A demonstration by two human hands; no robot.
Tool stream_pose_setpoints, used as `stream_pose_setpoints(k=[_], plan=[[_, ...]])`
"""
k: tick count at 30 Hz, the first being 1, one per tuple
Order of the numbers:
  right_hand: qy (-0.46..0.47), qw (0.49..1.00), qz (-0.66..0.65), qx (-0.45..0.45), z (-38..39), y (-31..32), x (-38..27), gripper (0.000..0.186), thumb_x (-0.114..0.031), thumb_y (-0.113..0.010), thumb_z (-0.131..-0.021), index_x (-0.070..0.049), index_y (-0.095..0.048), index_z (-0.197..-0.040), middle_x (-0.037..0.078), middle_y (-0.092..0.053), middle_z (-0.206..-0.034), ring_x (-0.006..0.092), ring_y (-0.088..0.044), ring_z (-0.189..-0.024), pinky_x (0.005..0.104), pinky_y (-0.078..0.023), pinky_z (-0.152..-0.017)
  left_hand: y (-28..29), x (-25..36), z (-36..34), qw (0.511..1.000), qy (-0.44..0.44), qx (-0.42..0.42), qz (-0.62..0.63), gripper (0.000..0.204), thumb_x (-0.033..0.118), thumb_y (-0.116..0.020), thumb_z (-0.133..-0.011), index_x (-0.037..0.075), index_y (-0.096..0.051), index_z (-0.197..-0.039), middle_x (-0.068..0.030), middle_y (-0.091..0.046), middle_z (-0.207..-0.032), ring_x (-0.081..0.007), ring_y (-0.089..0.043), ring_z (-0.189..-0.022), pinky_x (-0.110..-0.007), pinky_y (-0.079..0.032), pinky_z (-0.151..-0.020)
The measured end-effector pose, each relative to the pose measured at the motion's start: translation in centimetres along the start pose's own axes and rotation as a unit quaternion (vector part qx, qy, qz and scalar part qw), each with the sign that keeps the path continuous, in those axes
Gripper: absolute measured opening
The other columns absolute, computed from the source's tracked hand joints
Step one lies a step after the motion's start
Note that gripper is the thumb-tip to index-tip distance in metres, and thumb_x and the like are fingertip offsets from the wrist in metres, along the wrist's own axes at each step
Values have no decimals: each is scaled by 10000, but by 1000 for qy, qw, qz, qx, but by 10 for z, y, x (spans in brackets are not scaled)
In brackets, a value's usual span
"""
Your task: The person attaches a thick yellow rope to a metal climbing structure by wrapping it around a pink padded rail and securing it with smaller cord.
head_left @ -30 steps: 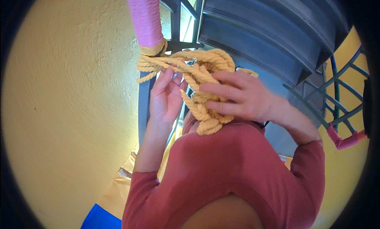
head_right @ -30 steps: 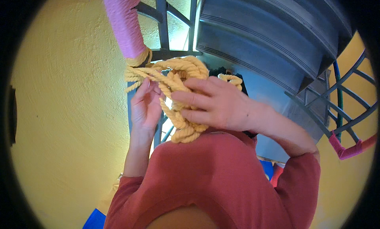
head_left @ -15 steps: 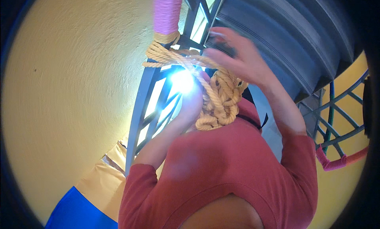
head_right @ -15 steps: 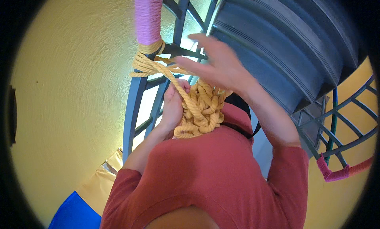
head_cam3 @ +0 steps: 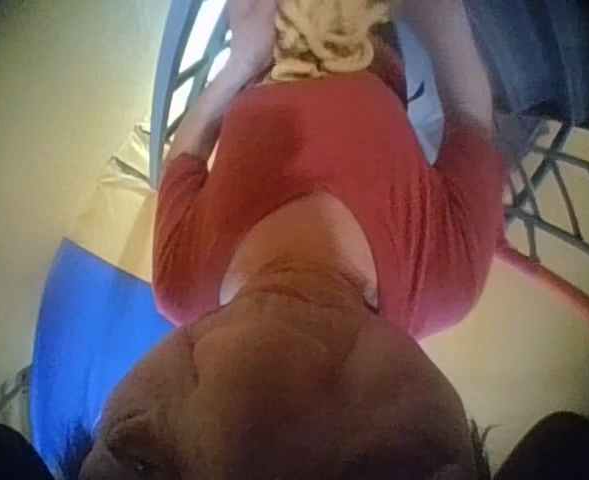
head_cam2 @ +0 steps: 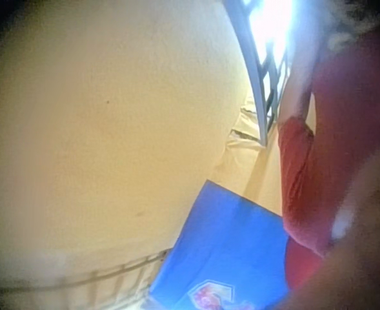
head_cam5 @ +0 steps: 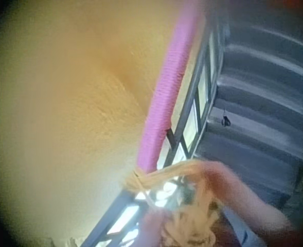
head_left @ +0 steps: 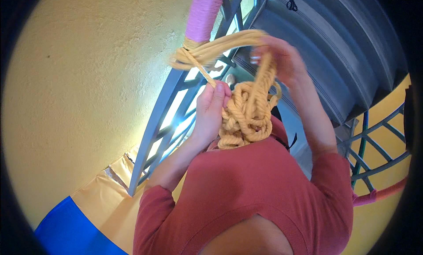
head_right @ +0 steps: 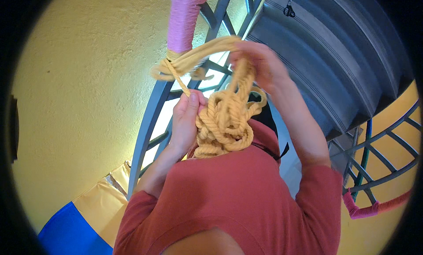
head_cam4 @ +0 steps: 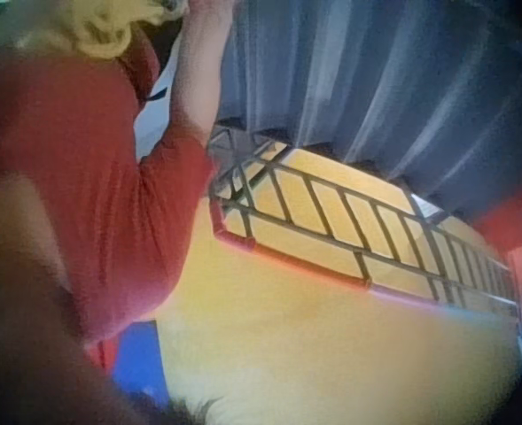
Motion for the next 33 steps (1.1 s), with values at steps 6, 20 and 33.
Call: stream_pose_setpoints(k=[6, 20, 33], plan=[[353, 867, -352, -18, 117, 75, -63, 274, -202, -609, -854, -3, -505, -1010, 47, -496, -743, 123, -516, -702, 326, -416, -708, -18, -6, -15, 998, -33, -10, 49, 255, 278, -407, -999, 76, -468, -856, 12, -421, -732, -69, -396, -701, -209, -365, -660], [6, 874, 296, 386, 131, 190, -51, 323, -315, -605, -892, -35, -572, -1051, 71, -639, -823, 77, -593, -621, 191, -436, -467, -26, -8, -34, 996, -51, -32, -71, 280, 262, -411, -996, 46, -478, -830, 18, -411, -649, -54, -361, -591, -208, -310, -538], [-258, 958, 22, -123, -46, -63, 71, 291, -259, -613, -885, 18, -621, -976, 76, -646, -877, 163, -638, -824, 270, -515, -726, -9, -3, -15, 981, -24, -62, -182, 251, 196, -453, -959, 19, -510, -791, -34, -478, -669, -108, -441, -616, -278, -376, -580]])
Point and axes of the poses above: each hand's wrist, its own z-axis away from the middle knuckle, its own y-axis out of the back of the hand, x = y × z, the point moved 4 cm from there along -z, towards the middle knuckle
